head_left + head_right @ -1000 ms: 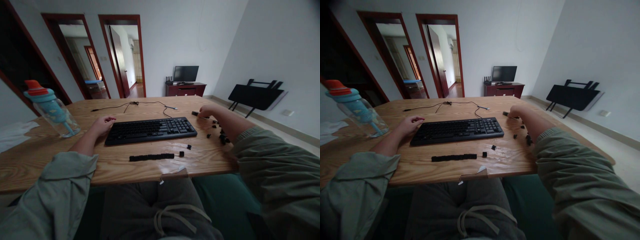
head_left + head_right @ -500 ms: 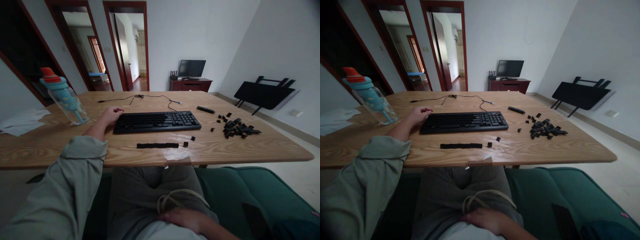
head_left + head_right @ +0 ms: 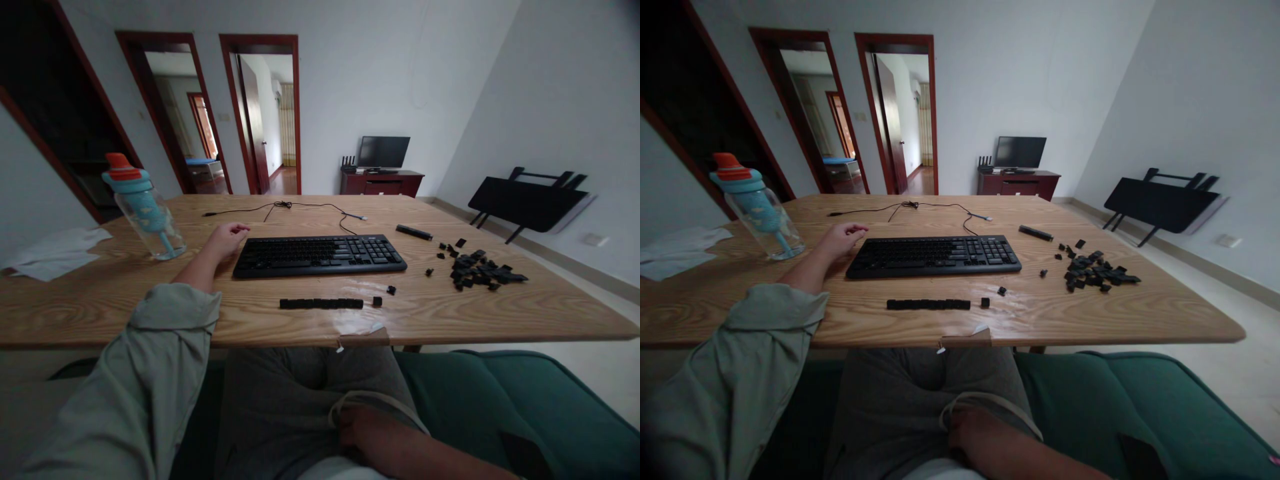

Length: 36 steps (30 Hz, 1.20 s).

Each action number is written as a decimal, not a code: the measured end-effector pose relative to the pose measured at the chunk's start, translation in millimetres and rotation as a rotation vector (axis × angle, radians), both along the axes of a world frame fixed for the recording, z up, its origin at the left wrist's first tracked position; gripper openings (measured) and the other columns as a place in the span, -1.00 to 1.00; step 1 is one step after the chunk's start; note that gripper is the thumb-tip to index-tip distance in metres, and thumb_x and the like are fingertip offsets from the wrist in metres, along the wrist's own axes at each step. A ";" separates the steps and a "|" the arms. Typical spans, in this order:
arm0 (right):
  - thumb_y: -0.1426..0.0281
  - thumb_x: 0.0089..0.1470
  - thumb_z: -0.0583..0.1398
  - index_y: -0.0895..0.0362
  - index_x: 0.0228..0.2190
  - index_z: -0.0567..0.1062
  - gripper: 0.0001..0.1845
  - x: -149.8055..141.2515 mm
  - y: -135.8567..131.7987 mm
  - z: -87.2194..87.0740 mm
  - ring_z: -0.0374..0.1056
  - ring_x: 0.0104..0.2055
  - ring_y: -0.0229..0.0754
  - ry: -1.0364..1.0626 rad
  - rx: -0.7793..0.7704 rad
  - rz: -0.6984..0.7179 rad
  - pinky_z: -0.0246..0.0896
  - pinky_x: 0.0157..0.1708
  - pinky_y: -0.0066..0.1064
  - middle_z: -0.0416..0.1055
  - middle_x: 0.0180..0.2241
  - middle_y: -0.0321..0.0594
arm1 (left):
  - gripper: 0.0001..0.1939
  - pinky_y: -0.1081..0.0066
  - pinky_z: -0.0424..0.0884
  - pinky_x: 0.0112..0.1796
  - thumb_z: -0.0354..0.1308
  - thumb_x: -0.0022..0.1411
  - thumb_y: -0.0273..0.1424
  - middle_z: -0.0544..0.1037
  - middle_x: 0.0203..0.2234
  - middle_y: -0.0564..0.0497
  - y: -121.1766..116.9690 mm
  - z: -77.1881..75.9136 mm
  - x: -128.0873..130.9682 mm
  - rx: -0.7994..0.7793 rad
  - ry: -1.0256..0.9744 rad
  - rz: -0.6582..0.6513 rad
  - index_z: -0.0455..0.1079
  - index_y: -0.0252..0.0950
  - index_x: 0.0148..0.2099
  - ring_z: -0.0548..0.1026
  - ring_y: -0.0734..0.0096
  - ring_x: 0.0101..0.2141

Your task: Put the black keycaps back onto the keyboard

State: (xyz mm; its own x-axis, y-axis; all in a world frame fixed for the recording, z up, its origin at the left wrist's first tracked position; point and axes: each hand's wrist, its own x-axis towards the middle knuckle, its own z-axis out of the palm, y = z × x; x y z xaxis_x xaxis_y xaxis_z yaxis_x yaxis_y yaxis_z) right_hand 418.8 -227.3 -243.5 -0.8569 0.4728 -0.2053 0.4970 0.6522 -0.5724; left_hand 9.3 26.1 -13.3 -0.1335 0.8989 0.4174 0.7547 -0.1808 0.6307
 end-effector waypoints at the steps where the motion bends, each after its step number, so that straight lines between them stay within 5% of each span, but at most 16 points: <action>1: 0.41 0.25 0.11 0.12 -0.24 0.66 -0.70 1.0 0.3 0.7 0.45 -0.13 -0.11 -0.013 0.061 0.008 0.30 -0.11 -0.34 0.58 -0.13 -0.12 | -0.63 0.32 0.42 -0.19 0.16 0.09 -0.21 0.65 -0.29 -0.11 0.8 -0.6 -1.0 0.007 0.002 -0.002 0.59 -0.34 -0.16 0.51 0.24 -0.30; 6: 0.34 0.29 0.12 0.08 -0.16 0.62 -0.73 2.8 6.1 6.2 0.40 0.02 -0.07 0.001 0.237 0.066 0.27 0.01 -0.28 0.55 -0.07 -0.12 | -0.61 0.31 0.40 -0.26 0.14 0.08 -0.19 0.64 -0.34 -0.10 3.1 -2.3 -4.4 0.003 -0.003 -0.008 0.59 -0.33 -0.17 0.49 0.26 -0.38; 12: 0.42 0.12 0.19 0.12 -0.16 0.60 -0.74 -1.3 11.0 11.1 0.44 -0.06 -0.08 0.002 0.070 -0.041 0.28 -0.01 -0.33 0.56 -0.09 -0.13 | -0.66 0.31 0.41 -0.17 0.17 0.06 -0.19 0.65 -0.29 -0.12 5.4 -3.9 -4.9 0.008 -0.016 -0.034 0.59 -0.29 -0.23 0.54 0.20 -0.28; 19: 0.45 0.09 0.18 0.02 0.06 0.48 -0.52 -3.5 -0.2 9.8 0.37 0.07 -0.13 0.063 -0.020 -0.251 0.23 0.05 -0.38 0.39 0.15 -0.16 | -0.61 0.32 0.42 -0.24 0.16 0.05 -0.16 0.65 -0.31 -0.10 5.9 -3.9 -3.6 -0.047 -0.010 0.007 0.59 -0.30 -0.19 0.52 0.21 -0.33; 25: 0.57 0.02 0.15 0.11 0.06 0.48 -0.46 -16.5 -7.3 -12.5 0.33 0.12 -0.02 -0.061 0.084 -0.367 0.22 0.10 -0.27 0.43 0.11 -0.06 | -0.59 0.35 0.41 -0.29 0.15 0.06 -0.17 0.64 -0.36 -0.07 1.4 0.1 -0.3 -0.075 0.014 0.023 0.60 -0.31 -0.16 0.50 0.24 -0.37; 31: 0.36 -0.02 0.29 0.13 -0.07 0.58 -0.58 -19.5 -2.1 -0.9 0.37 0.07 0.20 -0.270 0.178 -0.383 0.23 0.07 -0.02 0.55 -0.04 0.04 | -0.63 0.34 0.43 -0.24 0.17 0.06 -0.17 0.65 -0.33 -0.08 0.9 0.1 -0.3 -0.081 0.019 0.029 0.61 -0.31 -0.21 0.51 0.24 -0.34; 36: 0.34 0.04 0.25 0.11 -0.24 0.64 -0.76 -25.9 3.2 -6.5 0.46 -0.05 0.11 -0.281 0.215 -0.306 0.26 -0.01 -0.13 0.61 -0.22 -0.02 | -0.66 0.33 0.43 -0.21 0.22 0.02 -0.14 0.65 -0.35 -0.08 -3.1 3.0 3.7 -0.080 -0.011 0.021 0.60 -0.30 -0.29 0.52 0.20 -0.29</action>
